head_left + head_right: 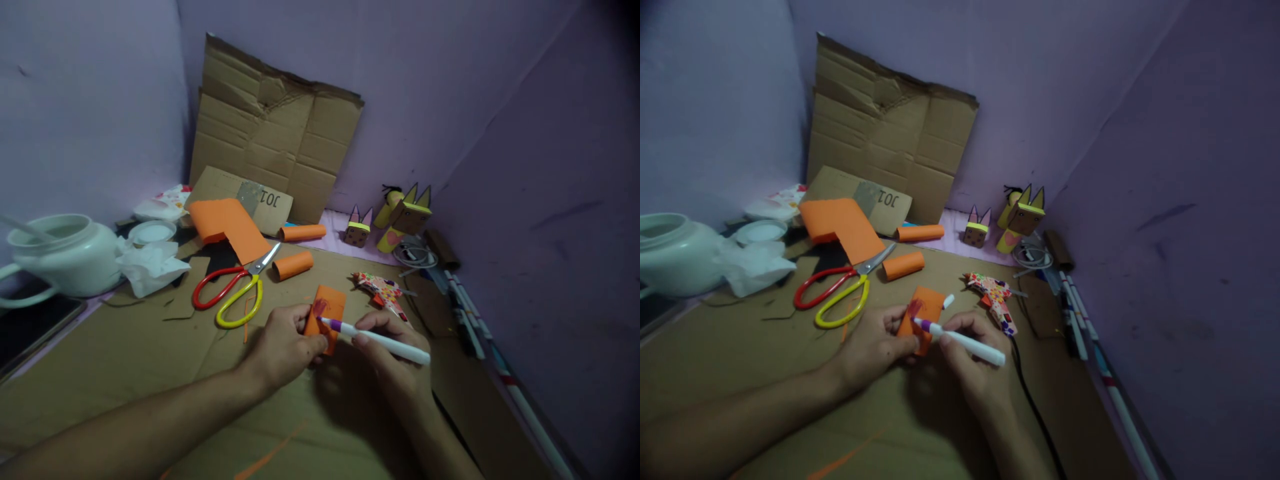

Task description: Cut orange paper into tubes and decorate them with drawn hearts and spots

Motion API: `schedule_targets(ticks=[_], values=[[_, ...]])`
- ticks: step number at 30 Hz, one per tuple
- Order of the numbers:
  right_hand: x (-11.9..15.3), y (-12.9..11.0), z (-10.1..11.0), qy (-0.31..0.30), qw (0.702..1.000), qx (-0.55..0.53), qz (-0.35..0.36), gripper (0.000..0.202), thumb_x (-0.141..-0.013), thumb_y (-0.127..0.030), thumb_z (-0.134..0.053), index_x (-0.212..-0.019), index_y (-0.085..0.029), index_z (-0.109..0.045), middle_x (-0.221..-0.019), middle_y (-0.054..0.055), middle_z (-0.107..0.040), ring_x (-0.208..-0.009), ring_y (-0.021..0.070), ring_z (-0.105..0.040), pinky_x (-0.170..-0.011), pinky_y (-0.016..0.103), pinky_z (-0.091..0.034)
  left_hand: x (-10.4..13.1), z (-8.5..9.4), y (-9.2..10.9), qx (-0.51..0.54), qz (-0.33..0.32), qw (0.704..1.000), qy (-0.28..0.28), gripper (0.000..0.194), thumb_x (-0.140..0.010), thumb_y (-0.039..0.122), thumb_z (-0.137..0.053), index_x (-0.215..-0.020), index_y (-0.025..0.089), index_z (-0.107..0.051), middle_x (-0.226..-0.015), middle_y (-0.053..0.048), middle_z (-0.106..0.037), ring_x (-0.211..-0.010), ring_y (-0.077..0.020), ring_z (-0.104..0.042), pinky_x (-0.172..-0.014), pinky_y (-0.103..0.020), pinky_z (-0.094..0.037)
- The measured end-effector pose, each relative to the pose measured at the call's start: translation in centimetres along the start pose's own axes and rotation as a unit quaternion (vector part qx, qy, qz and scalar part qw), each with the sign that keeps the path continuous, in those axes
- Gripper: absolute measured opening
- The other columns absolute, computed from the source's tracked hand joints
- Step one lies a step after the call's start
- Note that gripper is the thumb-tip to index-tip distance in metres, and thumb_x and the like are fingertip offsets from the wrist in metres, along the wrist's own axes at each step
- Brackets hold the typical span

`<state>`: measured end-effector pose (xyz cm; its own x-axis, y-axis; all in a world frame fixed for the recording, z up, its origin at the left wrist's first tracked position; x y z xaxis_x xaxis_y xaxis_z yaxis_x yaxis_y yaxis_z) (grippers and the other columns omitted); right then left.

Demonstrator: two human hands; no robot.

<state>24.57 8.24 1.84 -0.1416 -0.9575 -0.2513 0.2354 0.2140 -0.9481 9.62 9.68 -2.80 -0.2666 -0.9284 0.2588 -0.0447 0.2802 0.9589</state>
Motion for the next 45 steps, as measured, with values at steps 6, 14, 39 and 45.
schedule_targets(ticks=[6,14,39,45], values=[[-0.1,-0.1,0.2,-0.001,1.000,-0.001,0.016,0.006,-0.063,-0.026,-0.068,-0.061,-0.020,-0.066,-0.050,-0.002,-0.059,-0.041,0.0100,-0.047,-0.038,0.018,-0.034,0.0,0.0,-0.1,-0.003,0.003,1.000,0.002,0.020,-0.063,0.016,-0.065,-0.082,0.012,-0.063,-0.070,-0.001,-0.065,-0.058,-0.0113,-0.057,-0.053,-0.023,-0.051],[0.0,-0.7,0.1,0.011,1.000,0.013,0.016,0.005,-0.064,-0.026,-0.068,-0.064,-0.021,-0.068,-0.052,-0.002,-0.061,-0.043,0.0107,-0.050,-0.039,0.018,-0.037,-0.2,0.1,-0.2,0.005,-0.010,1.000,-0.004,0.020,-0.061,0.015,-0.063,-0.081,0.012,-0.062,-0.070,0.000,-0.064,-0.057,-0.0109,-0.055,-0.051,-0.022,-0.049],[-0.2,0.6,1.0,0.032,0.999,-0.013,-0.014,0.008,-0.065,-0.028,-0.068,-0.065,-0.020,-0.067,-0.053,-0.003,-0.059,-0.045,0.0101,-0.047,-0.042,0.019,-0.034,0.0,0.2,0.0,0.023,0.008,1.000,0.014,0.025,-0.060,0.018,-0.067,-0.083,0.011,-0.064,-0.065,0.001,-0.063,-0.054,-0.0099,-0.054,-0.051,-0.022,-0.051],[-0.3,0.6,1.3,0.051,0.998,-0.013,-0.017,0.009,-0.065,-0.029,-0.069,-0.067,-0.020,-0.066,-0.055,-0.002,-0.062,-0.046,0.0114,-0.049,-0.043,0.021,-0.037,-0.1,0.2,0.0,0.025,0.006,1.000,0.010,0.025,-0.059,0.019,-0.069,-0.082,0.011,-0.063,-0.063,0.001,-0.062,-0.053,-0.0092,-0.053,-0.051,-0.022,-0.050]])
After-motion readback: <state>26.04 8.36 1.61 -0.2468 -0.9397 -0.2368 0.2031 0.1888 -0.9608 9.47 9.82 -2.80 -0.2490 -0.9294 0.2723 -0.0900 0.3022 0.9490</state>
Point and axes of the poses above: each hand's wrist, its own x-axis away from the middle knuckle, its own z-axis out of the back of the hand, y = z × x, the point moved 10 cm from there along -x, towards the middle knuckle
